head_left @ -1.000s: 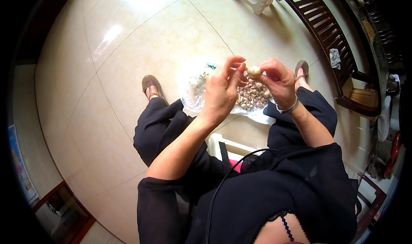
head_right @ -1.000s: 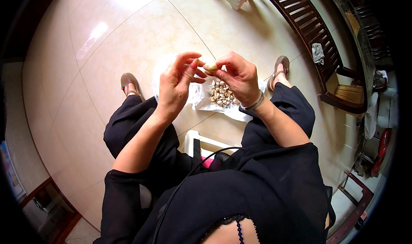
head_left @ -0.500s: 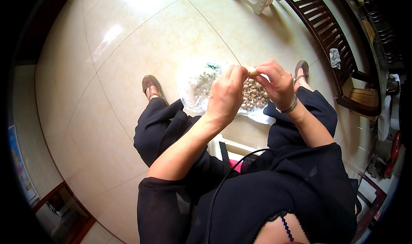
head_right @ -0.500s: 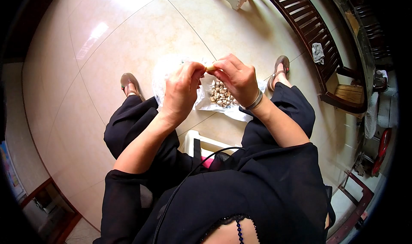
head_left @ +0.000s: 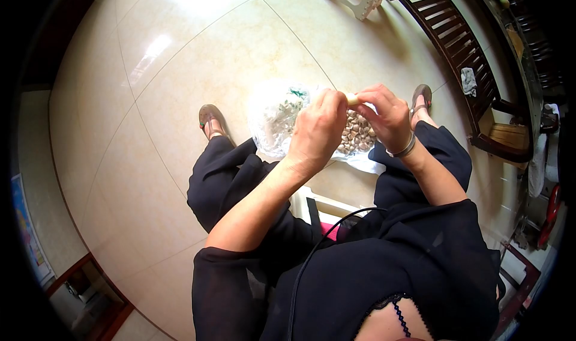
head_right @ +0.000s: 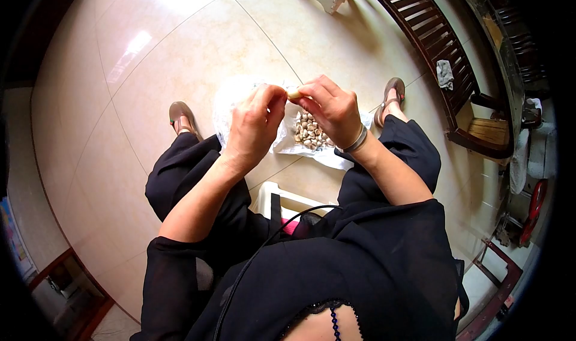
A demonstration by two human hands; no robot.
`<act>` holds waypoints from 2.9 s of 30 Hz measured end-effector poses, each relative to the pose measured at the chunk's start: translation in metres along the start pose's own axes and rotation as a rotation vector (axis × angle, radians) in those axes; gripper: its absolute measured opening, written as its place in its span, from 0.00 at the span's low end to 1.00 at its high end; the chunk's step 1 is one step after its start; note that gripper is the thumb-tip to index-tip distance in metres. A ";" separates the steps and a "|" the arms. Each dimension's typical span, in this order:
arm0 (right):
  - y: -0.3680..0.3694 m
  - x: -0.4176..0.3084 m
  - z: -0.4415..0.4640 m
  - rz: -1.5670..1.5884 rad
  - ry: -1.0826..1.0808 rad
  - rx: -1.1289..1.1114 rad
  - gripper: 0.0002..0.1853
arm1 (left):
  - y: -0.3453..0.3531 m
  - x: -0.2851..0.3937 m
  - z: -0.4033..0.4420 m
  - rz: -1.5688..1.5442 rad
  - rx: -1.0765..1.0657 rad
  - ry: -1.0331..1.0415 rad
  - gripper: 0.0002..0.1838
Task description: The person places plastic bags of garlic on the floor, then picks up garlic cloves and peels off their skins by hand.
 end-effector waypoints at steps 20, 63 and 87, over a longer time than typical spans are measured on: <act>0.005 0.027 -0.006 0.857 0.505 0.057 0.06 | -0.005 -0.038 -0.003 -0.018 -0.099 -0.259 0.03; 0.009 0.006 -0.008 0.504 0.397 0.001 0.03 | 0.026 -0.026 0.000 -1.101 -0.434 -0.521 0.14; 0.018 0.016 -0.013 0.706 0.460 -0.046 0.09 | 0.005 -0.030 -0.002 -0.741 -0.114 -0.396 0.04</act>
Point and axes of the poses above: each hand's wrist, its own z-axis towards the middle knuckle, its own y-axis out of the palm, x = y × z, the point moved 5 cm from there along z, towards the middle knuckle, and after that the axes turned 9 degrees about z, right-handed, at the moved point
